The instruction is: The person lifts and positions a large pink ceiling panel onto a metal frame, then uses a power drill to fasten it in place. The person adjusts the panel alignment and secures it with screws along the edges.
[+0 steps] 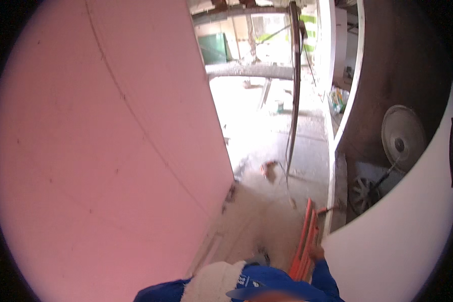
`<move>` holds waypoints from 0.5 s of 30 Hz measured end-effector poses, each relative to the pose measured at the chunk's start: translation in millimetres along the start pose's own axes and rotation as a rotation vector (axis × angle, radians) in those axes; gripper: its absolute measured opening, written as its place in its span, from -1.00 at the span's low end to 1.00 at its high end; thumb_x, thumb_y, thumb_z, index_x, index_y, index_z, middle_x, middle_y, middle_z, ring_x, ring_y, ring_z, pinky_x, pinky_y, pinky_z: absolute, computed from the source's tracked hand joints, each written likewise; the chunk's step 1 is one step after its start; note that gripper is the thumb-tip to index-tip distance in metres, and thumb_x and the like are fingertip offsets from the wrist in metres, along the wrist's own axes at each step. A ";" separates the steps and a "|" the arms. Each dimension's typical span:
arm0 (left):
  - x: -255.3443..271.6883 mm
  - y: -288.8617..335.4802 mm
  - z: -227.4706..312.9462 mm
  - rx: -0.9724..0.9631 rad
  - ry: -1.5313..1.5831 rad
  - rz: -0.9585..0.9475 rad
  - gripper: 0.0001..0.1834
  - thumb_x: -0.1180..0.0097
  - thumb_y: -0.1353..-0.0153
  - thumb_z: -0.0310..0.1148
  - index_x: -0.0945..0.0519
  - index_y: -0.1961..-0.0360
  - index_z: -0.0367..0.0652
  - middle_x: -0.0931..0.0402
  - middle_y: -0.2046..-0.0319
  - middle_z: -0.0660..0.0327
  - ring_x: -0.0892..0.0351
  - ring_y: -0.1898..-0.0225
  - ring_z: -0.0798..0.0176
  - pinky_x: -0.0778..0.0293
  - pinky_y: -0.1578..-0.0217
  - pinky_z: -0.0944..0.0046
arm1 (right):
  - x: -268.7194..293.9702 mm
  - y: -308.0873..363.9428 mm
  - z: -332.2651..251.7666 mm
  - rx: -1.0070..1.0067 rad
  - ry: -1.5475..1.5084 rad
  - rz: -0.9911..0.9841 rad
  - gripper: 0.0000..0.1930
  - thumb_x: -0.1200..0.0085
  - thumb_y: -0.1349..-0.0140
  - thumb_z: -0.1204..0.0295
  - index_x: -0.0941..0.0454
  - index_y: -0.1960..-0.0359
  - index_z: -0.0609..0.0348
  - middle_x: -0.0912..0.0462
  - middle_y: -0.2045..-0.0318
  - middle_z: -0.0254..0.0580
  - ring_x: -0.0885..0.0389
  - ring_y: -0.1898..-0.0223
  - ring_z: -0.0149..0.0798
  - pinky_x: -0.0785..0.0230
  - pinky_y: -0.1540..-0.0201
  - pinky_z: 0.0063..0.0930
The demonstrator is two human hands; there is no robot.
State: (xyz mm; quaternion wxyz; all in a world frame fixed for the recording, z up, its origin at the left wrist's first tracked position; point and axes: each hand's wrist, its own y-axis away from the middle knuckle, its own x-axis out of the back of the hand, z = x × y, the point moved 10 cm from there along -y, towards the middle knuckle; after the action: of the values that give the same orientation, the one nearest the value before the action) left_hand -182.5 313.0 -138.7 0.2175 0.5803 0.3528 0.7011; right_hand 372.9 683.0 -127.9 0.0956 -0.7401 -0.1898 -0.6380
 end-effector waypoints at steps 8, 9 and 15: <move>233.5 -176.9 69.9 -0.346 -0.205 0.317 -0.57 -0.08 -0.38 0.02 -0.69 -0.08 0.02 -0.66 -0.02 -0.11 -0.62 -0.11 -0.20 -0.42 -0.26 -0.17 | -18.6 25.0 61.2 -0.727 -0.351 -0.560 -0.60 0.10 -0.48 0.06 -0.68 -0.04 -0.01 -0.73 0.04 -0.01 -0.65 0.00 0.02 -0.45 0.00 -0.03; 288.4 -185.2 73.4 -0.353 -0.096 0.508 -0.56 -0.08 -0.37 0.00 -0.69 -0.06 -0.05 -0.67 0.01 -0.13 -0.63 -0.08 -0.21 -0.44 -0.24 -0.15 | -12.8 -10.7 56.1 -0.783 -0.474 -0.520 -0.60 0.09 -0.47 0.06 -0.68 -0.03 -0.01 -0.73 0.05 -0.02 -0.64 0.02 0.01 -0.45 0.02 -0.05; 554.5 -179.6 36.3 -0.105 0.684 1.008 -0.64 -0.17 -0.31 -0.21 -0.67 0.02 -0.26 -0.71 0.19 -0.11 -0.71 0.12 -0.17 -0.59 0.00 -0.07 | 17.3 -233.2 14.5 -0.800 -0.914 -0.371 -0.63 0.04 -0.45 0.07 -0.66 0.01 0.02 -0.73 0.12 -0.05 -0.63 0.16 -0.05 -0.41 0.18 -0.13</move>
State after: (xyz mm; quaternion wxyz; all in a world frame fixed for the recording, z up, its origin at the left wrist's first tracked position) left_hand -294.7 835.8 96.0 -0.2382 0.4063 0.0496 0.8807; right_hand 294.1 903.5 -136.9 -0.3911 -0.8711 -0.0833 -0.2852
